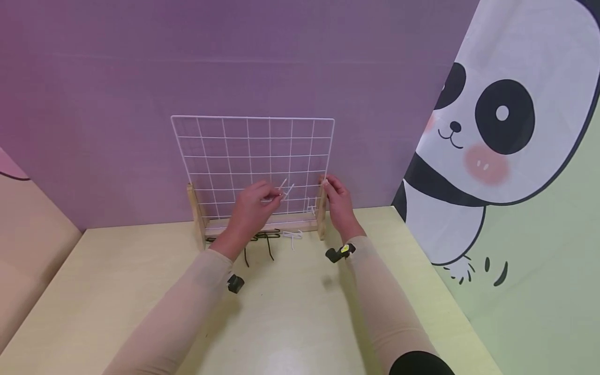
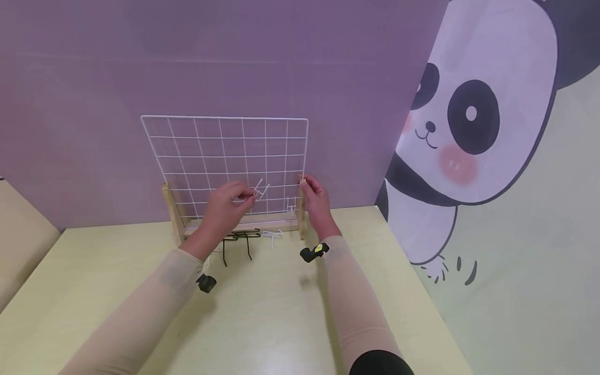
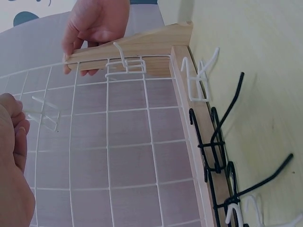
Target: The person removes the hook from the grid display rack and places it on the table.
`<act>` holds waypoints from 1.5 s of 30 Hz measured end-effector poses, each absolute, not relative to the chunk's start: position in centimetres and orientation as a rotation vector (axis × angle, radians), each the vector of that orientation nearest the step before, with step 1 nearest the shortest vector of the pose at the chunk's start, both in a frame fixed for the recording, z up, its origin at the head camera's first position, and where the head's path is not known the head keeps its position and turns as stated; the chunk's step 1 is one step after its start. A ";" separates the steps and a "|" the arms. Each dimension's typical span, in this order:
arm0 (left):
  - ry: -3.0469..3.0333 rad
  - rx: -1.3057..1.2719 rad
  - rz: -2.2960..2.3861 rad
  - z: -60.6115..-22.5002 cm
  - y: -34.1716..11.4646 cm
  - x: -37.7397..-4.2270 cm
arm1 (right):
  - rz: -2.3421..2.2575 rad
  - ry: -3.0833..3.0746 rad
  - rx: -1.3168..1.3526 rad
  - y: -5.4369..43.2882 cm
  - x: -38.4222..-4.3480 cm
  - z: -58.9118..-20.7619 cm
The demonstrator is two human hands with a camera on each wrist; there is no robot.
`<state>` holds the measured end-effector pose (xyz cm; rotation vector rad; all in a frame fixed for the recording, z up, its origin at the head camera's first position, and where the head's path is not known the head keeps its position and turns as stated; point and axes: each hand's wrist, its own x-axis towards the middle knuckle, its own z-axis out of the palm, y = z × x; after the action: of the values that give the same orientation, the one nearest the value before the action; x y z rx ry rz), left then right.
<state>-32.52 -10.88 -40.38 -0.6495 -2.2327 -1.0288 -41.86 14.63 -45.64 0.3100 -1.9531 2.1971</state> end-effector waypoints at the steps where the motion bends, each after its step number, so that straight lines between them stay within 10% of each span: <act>1: -2.246 -0.645 -1.017 -40.4 -11.0 -32.4 | 2.195 -1.954 0.311 14.6 -41.8 -45.6; 45: -2.364 -0.597 -0.823 -44.2 -16.8 -29.7 | 2.209 -1.953 0.317 14.6 -41.5 -45.3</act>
<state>-29.74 -16.79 -44.16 -0.5973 -2.3638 -0.8231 -41.48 14.58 -45.34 0.3166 -1.9533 2.2087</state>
